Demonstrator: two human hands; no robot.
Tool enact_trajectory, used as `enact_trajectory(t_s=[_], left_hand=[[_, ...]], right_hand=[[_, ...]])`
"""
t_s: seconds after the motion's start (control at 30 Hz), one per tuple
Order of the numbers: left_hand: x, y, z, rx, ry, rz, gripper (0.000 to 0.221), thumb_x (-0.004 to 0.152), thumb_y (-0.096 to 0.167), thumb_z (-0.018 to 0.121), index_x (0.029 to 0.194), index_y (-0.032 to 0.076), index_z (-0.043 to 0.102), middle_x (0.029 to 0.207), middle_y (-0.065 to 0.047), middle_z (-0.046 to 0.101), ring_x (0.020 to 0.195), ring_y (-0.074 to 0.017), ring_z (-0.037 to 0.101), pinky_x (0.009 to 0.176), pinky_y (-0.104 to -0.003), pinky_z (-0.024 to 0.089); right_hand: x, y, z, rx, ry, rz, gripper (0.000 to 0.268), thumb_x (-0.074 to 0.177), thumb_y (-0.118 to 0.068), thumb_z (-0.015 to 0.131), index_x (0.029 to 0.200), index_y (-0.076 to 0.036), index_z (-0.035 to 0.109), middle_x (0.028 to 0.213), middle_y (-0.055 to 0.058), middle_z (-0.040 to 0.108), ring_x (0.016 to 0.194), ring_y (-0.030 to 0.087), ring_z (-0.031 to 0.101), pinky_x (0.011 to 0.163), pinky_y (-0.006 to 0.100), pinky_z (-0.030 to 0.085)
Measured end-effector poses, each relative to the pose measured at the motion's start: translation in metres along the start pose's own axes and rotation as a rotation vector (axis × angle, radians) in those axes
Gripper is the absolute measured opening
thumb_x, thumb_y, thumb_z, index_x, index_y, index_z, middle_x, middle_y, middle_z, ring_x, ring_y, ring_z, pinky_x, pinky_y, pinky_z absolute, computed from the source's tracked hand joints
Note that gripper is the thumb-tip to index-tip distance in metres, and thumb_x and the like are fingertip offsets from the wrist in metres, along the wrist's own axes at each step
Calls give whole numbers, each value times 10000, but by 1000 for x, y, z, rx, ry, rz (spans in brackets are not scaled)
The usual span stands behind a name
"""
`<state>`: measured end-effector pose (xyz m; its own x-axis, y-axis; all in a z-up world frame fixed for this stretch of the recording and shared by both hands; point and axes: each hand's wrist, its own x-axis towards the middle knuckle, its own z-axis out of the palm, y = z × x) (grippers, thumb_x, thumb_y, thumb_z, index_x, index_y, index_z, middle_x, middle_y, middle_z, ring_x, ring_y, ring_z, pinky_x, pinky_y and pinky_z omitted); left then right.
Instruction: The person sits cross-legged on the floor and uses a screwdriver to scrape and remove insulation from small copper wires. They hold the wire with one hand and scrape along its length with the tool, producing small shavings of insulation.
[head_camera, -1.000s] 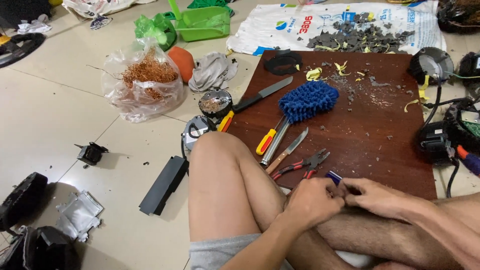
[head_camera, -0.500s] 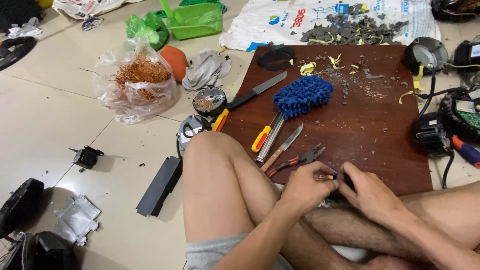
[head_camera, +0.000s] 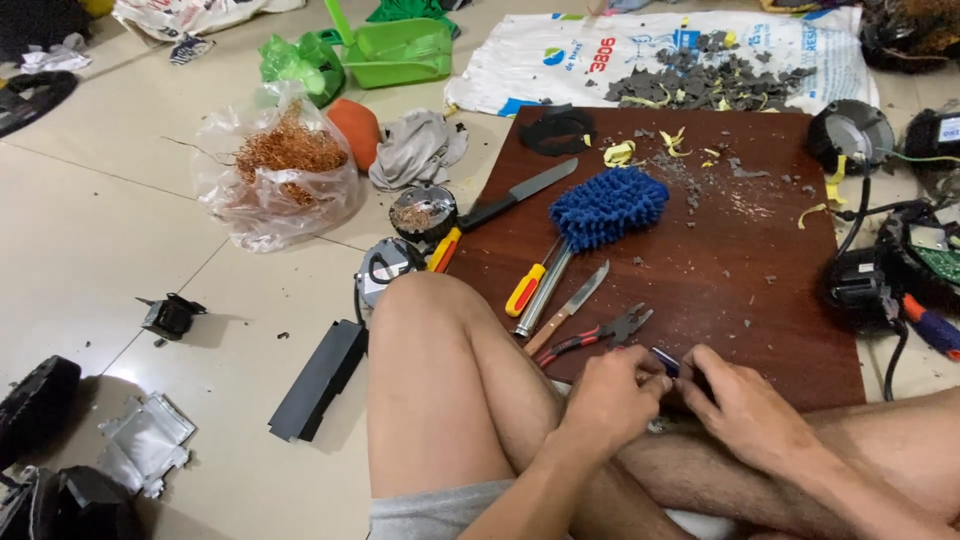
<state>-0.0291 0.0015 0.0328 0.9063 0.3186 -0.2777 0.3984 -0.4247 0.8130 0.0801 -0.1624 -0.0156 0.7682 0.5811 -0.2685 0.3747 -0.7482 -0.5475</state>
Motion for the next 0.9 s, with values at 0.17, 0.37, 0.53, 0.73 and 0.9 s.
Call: enact_trajectory(t_s=[0.17,0.37,0.53,0.73,0.9], left_hand=[[9,0,6,116,-76,-107,337,998,307,578,1162,79,764,1033,-193,760,969,-388,718,913,-479,566],[11,5,-7,-224,5,-304,380,946,335,601,1151,67,775,1133,-108,773,1040,-251,705,939,-354,551],[28,-4,-8,-374,89,-458,326,981,302,618,1020,21,778,961,-138,742,887,-227,683,905,-355,558],[14,-8,2,-195,30,-211,316,1004,243,619,1231,57,737,1059,-111,773,933,-230,732,878,-358,589],[1,2,-4,-94,-76,-155,314,996,188,577,1234,87,757,1141,-143,772,1004,-298,728,929,-401,577]], right_hand=[[1,11,4,-19,34,-90,137,963,-266,630,1038,-158,593,960,21,842,783,249,801,766,435,594],[3,-10,-8,-6,62,-158,96,982,-239,600,1070,-202,612,969,-26,813,799,219,760,781,404,582],[4,20,2,-397,201,-517,494,855,-176,638,1333,-233,526,1228,-69,676,941,199,756,845,394,629],[13,18,6,-187,295,-364,346,912,-344,663,1197,-150,625,1607,67,459,1252,313,627,1073,543,592],[0,-11,-2,27,37,-139,223,946,-234,652,1166,-217,681,967,13,906,751,237,867,710,420,651]])
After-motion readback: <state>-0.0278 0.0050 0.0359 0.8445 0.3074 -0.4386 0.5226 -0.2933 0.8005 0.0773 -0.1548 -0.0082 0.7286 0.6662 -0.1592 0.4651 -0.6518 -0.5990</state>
